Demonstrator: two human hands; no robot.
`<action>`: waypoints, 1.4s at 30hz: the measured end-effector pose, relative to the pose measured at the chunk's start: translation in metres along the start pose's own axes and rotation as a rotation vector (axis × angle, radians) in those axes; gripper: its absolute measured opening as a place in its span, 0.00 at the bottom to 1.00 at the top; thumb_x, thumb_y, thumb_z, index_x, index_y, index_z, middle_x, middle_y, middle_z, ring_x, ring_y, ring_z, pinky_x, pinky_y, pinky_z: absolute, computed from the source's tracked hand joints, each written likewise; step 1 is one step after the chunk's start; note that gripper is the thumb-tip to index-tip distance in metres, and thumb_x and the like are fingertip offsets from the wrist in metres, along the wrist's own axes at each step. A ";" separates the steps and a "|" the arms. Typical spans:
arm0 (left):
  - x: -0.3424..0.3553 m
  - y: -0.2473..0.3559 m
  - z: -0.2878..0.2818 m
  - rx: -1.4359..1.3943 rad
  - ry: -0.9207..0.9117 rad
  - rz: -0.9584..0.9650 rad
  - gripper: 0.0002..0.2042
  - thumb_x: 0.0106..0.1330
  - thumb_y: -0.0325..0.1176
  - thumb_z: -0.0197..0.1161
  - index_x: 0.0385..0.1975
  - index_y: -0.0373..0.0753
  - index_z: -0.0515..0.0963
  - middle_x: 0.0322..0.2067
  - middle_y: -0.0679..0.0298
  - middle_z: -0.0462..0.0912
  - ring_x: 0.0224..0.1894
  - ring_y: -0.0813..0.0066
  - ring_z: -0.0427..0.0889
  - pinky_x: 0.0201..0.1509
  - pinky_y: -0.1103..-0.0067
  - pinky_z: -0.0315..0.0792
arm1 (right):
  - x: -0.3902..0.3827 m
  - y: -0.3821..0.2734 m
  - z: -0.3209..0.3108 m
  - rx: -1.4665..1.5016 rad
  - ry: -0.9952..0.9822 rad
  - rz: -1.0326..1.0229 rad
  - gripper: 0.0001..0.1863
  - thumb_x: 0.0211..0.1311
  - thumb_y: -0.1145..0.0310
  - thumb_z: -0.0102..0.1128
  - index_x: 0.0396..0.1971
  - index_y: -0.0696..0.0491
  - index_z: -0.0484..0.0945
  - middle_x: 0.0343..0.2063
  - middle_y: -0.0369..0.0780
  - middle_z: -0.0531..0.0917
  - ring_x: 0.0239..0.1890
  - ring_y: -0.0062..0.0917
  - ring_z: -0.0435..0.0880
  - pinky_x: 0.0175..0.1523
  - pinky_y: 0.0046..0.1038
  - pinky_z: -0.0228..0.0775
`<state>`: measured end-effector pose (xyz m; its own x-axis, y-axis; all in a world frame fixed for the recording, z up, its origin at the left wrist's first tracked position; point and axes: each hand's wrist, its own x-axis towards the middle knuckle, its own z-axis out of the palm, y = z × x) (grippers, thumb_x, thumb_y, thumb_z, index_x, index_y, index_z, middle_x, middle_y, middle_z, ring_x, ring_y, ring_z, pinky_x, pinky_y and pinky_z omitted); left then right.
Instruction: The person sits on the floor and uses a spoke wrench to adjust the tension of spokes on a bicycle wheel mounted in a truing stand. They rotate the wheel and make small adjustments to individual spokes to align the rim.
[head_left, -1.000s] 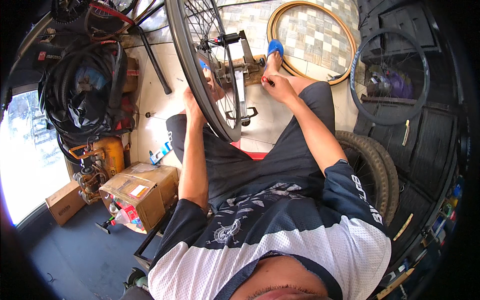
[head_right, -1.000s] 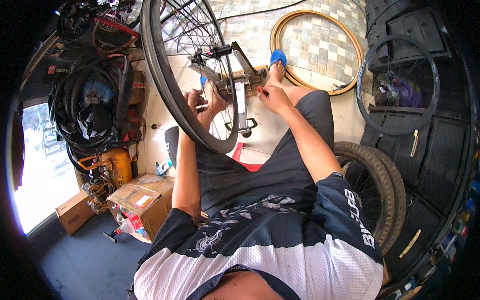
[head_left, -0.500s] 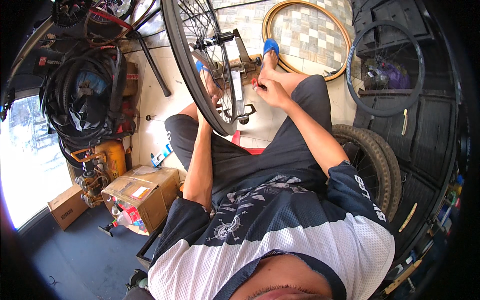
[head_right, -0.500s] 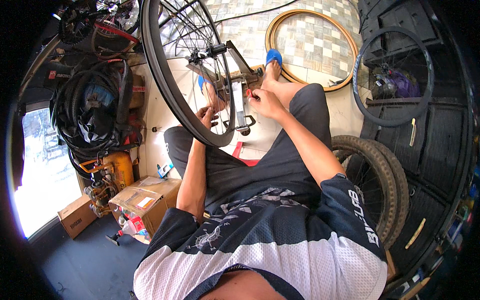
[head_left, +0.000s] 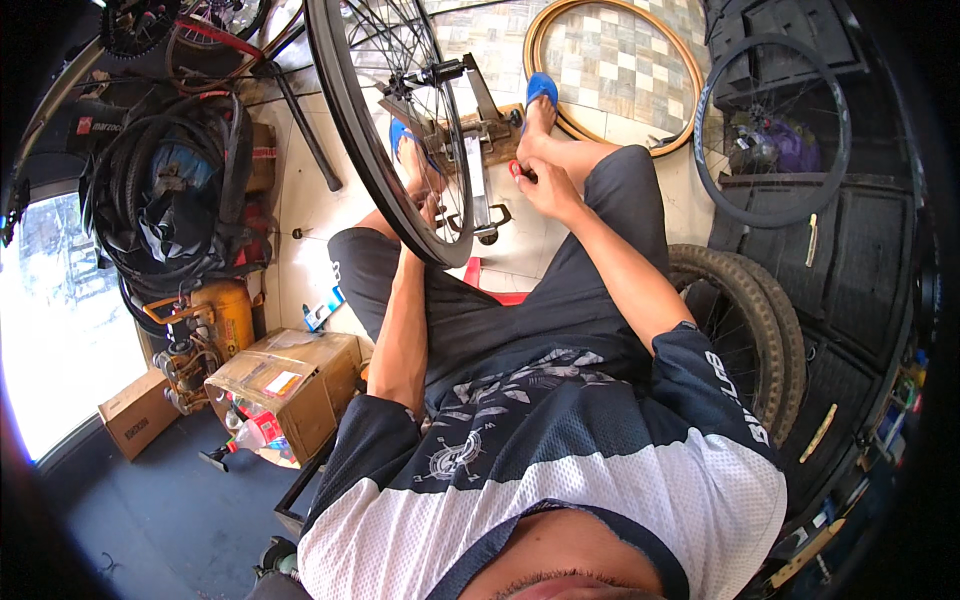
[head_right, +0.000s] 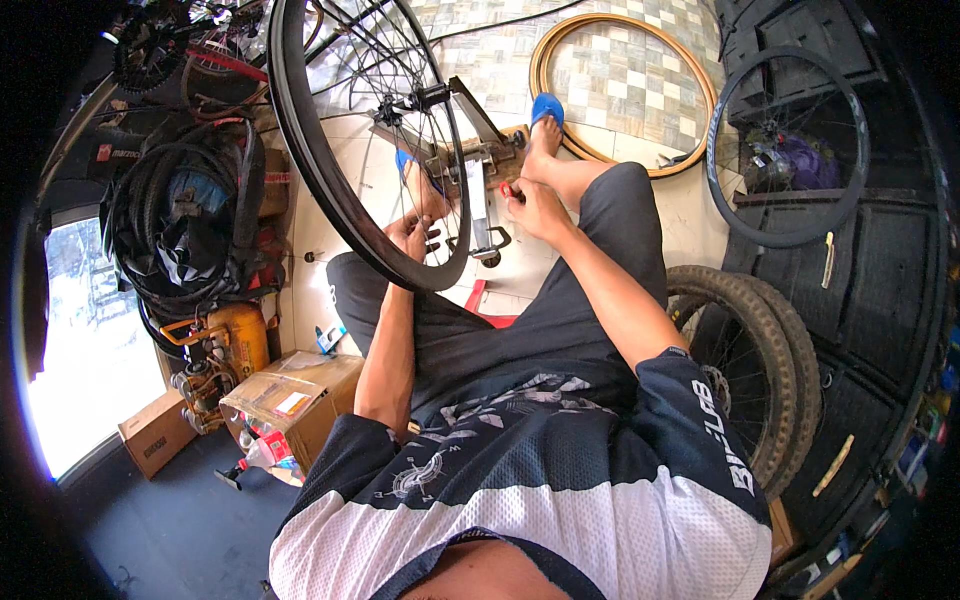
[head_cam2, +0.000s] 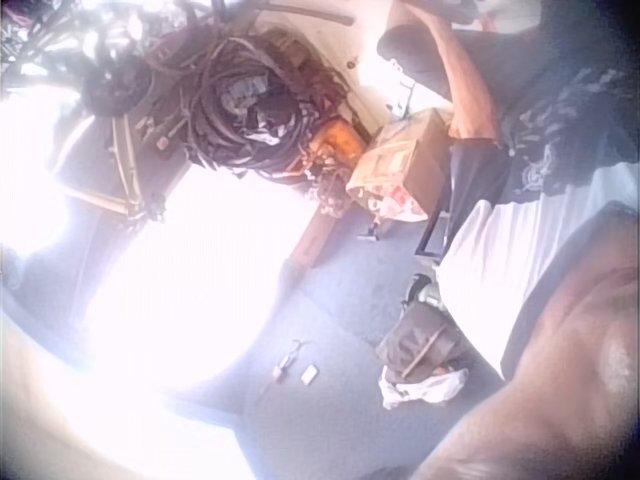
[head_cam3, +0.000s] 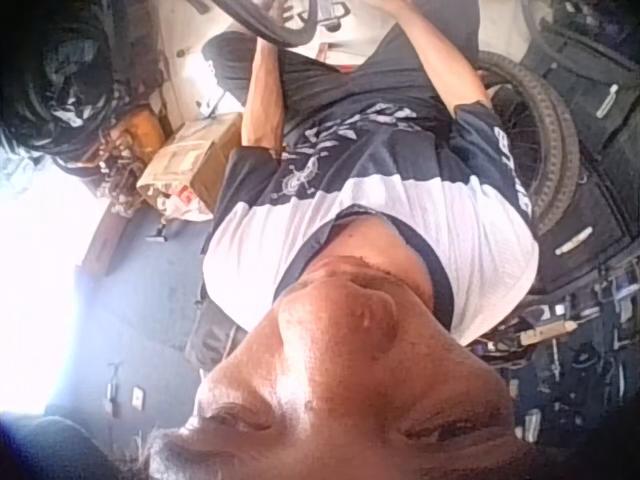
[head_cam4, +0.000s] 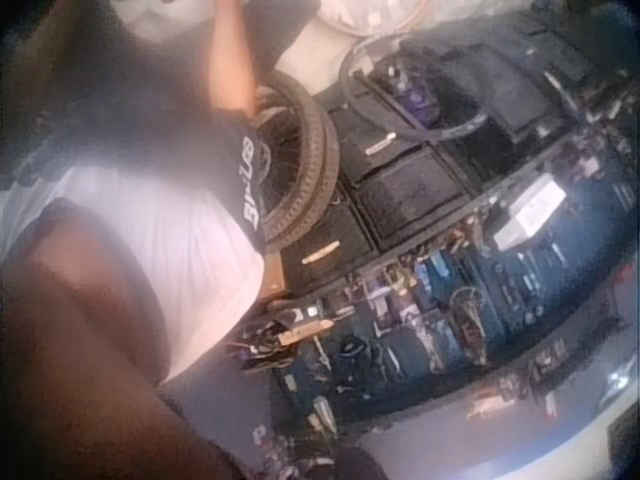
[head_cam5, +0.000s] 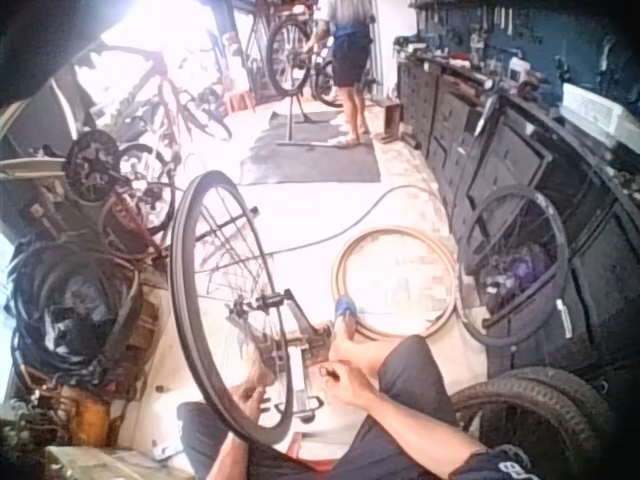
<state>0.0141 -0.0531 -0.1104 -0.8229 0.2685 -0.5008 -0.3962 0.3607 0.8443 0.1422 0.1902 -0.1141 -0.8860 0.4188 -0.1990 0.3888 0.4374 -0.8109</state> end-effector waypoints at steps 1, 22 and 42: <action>0.001 0.000 0.000 0.001 -0.014 0.002 0.18 0.75 0.38 0.61 0.56 0.30 0.76 0.45 0.56 0.85 0.42 0.68 0.87 0.39 0.74 0.82 | 0.002 0.001 0.000 -0.004 0.007 0.007 0.14 0.66 0.64 0.65 0.42 0.60 0.82 0.35 0.48 0.88 0.37 0.39 0.88 0.46 0.36 0.78; -0.009 0.078 -0.031 0.338 -0.010 0.590 0.20 0.74 0.34 0.61 0.61 0.30 0.74 0.51 0.50 0.84 0.50 0.58 0.86 0.52 0.66 0.80 | 0.005 -0.007 0.001 0.099 0.008 -0.043 0.16 0.65 0.61 0.65 0.40 0.60 0.83 0.32 0.49 0.87 0.34 0.39 0.87 0.43 0.38 0.77; -0.001 0.047 -0.024 -0.039 -0.005 0.316 0.20 0.77 0.45 0.60 0.53 0.32 0.78 0.38 0.59 0.84 0.38 0.72 0.82 0.44 0.75 0.77 | -0.015 -0.047 0.030 0.337 -0.232 0.181 0.18 0.64 0.64 0.68 0.46 0.62 0.81 0.33 0.42 0.90 0.32 0.21 0.87 0.36 0.26 0.75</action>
<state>-0.0135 -0.0582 -0.0653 -0.9056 0.3665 -0.2134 -0.1365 0.2245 0.9649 0.1298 0.1392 -0.0890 -0.8596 0.2583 -0.4409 0.4726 0.0741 -0.8781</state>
